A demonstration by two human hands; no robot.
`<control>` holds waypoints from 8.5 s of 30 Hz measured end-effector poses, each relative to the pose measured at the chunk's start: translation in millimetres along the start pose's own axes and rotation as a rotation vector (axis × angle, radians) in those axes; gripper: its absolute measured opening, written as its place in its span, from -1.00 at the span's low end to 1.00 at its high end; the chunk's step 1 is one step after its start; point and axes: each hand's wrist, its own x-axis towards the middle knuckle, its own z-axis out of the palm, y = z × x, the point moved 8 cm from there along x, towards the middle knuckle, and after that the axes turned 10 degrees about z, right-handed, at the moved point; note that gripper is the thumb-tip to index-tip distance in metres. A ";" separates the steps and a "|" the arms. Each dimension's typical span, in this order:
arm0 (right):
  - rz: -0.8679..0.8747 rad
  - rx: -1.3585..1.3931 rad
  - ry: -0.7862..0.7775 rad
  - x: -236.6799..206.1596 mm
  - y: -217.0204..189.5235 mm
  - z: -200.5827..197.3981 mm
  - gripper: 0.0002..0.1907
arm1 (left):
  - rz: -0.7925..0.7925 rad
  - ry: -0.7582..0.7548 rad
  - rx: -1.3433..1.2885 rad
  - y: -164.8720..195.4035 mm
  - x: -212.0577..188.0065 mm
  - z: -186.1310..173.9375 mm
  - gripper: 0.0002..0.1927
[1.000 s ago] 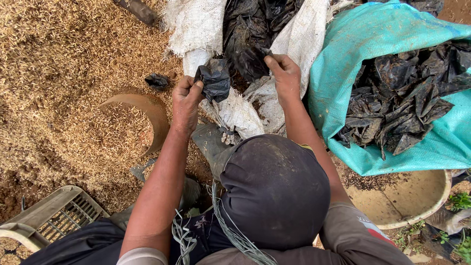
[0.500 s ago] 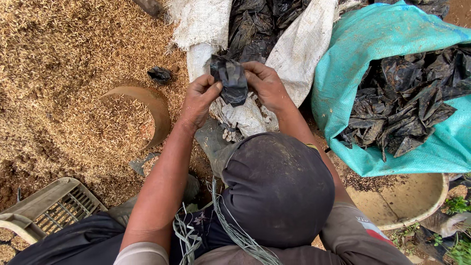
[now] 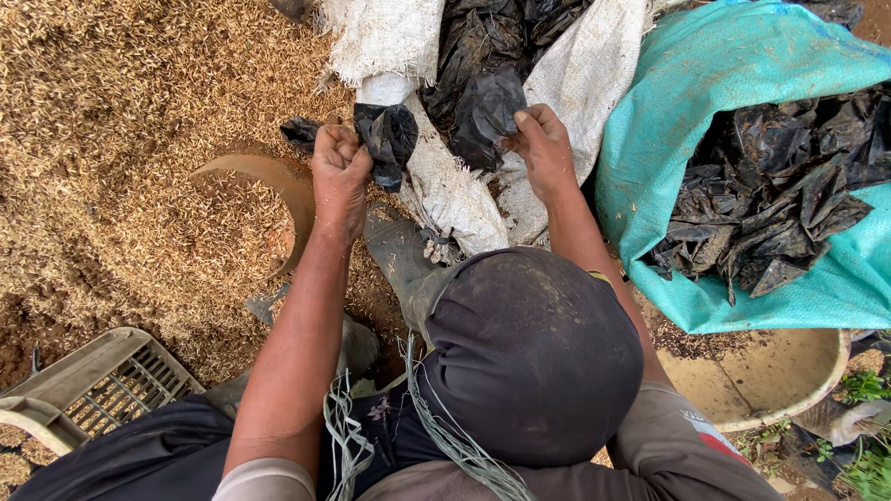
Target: The person sits on the ground and fills small black nursery pots with a loose substrate from a nearby pile. They use both hands to scoop the material into each pot, press it down, and then place the filled pots into a white plastic crate. The process is repeated continuously.
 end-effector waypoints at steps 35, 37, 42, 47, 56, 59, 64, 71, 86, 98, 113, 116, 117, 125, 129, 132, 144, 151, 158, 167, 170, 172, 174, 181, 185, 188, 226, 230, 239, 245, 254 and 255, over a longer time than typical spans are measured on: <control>-1.001 -0.735 0.877 -236.0 -177.3 -60.6 -0.79 | -0.061 -0.296 0.293 -2.1 -32.5 70.0 -0.72; -0.890 -0.846 0.514 -169.8 -143.4 5.5 -0.95 | -0.091 -0.261 0.319 -10.1 -31.4 63.1 -0.73; -0.257 -1.278 0.368 -10.9 -69.1 56.1 -0.59 | -0.118 -0.234 0.362 -21.1 -32.7 50.3 -0.74; 0.028 -1.090 0.336 25.3 -33.4 32.8 -0.74 | -0.138 -0.215 0.388 -22.7 -29.9 43.2 -0.72; -0.272 -0.311 -0.136 -49.1 -45.4 57.0 -0.83 | 0.082 -0.302 0.702 -1.2 -12.9 103.8 -0.57; -0.312 -0.342 -0.213 -69.0 -49.0 72.5 -0.83 | 0.104 -0.256 0.657 4.2 -7.8 109.7 -0.63; -0.285 -0.223 -0.165 -69.8 -46.9 76.3 -0.84 | 0.084 -0.202 0.704 -2.7 -7.7 85.7 -0.77; -0.274 0.048 -0.110 -53.1 -44.1 61.1 -0.83 | -0.021 0.010 0.236 -20.4 -1.8 50.2 -0.85; 0.168 -0.585 0.234 -13.8 -3.0 25.4 -0.56 | 0.045 0.089 0.260 2.8 7.4 1.4 -0.90; -0.103 -0.638 -0.430 -56.4 -1.4 91.3 -0.57 | -0.242 -0.328 0.057 -13.5 -15.4 52.1 -0.93; -0.205 -1.489 0.452 46.8 -53.8 28.6 -0.42 | -0.161 -0.153 0.206 -17.1 -9.7 18.5 -0.86; -0.207 -1.428 0.438 43.2 -53.9 17.1 -0.71 | -0.176 -0.168 0.223 -16.8 -11.1 22.6 -0.85; -0.196 -1.429 0.438 41.4 -53.1 13.9 -0.84 | -0.182 -0.168 0.227 -16.7 -11.6 23.2 -0.85; -0.333 -1.241 0.542 27.0 -61.6 17.7 -0.86 | -0.135 -0.177 0.207 -11.3 -13.3 21.6 -0.83; -0.252 -0.647 0.508 30.3 -62.6 0.9 -0.79 | -0.101 -0.173 0.213 -0.5 -14.1 18.3 -0.79; -0.186 -0.142 0.276 25.1 -52.6 -4.0 -0.73 | -0.145 -0.192 0.219 5.6 -14.5 26.4 -0.70; -0.142 0.442 -0.410 -126.9 -66.4 85.4 -0.69 | 0.207 -0.406 0.427 42.3 -30.6 143.3 -0.67; -0.612 -0.111 0.311 -210.6 -129.7 -0.7 -0.43 | 0.386 -0.605 0.536 67.5 -69.8 195.8 -0.60; -0.964 -0.860 1.214 -276.6 -213.7 -152.0 -0.51 | 0.274 -0.418 0.485 62.4 -53.1 155.4 -0.65; -0.655 -1.208 0.774 -173.8 -230.2 -155.4 -0.35 | 0.163 -0.319 0.557 30.7 -42.4 100.9 -0.70; -0.757 -1.265 0.697 -217.2 -235.4 -111.4 -0.42 | 0.131 -0.289 0.533 26.3 -37.2 85.0 -0.70; -0.904 -1.195 0.789 -239.1 -234.5 -79.5 -0.55 | 0.079 -0.255 0.540 20.6 -35.0 74.4 -0.70; -1.020 -0.969 0.877 -249.1 -224.1 -57.7 -0.68 | 0.040 -0.259 0.582 13.1 -32.4 70.4 -0.72; -0.512 -1.050 0.249 -43.2 -105.6 53.3 -0.74 | -0.042 -0.340 0.542 -12.0 -31.8 77.0 -0.79; -0.645 -1.471 0.398 15.0 -72.1 71.6 -0.30 | -0.085 -0.340 0.575 -22.3 -38.3 68.8 -0.78; -0.228 -1.587 0.358 31.6 -43.4 45.5 -0.62 | -0.100 -0.343 0.575 -25.4 -39.2 62.9 -0.77; -0.348 -0.706 0.204 -191.0 -153.4 33.5 -0.54 | -0.302 -0.334 -0.156 8.0 -48.2 141.9 -0.73; -0.169 -0.304 -0.078 -130.4 -110.4 70.4 -0.71 | -0.194 -0.316 -0.034 21.2 -46.3 138.0 -0.70; 0.058 0.490 -0.497 -117.4 -73.6 92.8 -0.71 | -0.087 -0.211 -0.171 12.7 -38.5 98.3 -0.78; 0.060 0.465 -0.583 -117.1 -71.6 104.0 -0.60 | -0.166 -0.225 -0.537 -0.4 -42.0 97.8 -0.84; -0.202 -0.134 -0.040 -127.8 -95.0 63.4 -0.58 | -0.030 -0.371 0.268 -1.7 -31.3 83.8 -0.68; -0.305 -0.252 0.135 -140.8 -106.0 45.3 -0.60 | -0.047 -0.365 0.271 -1.1 -31.9 81.7 -0.64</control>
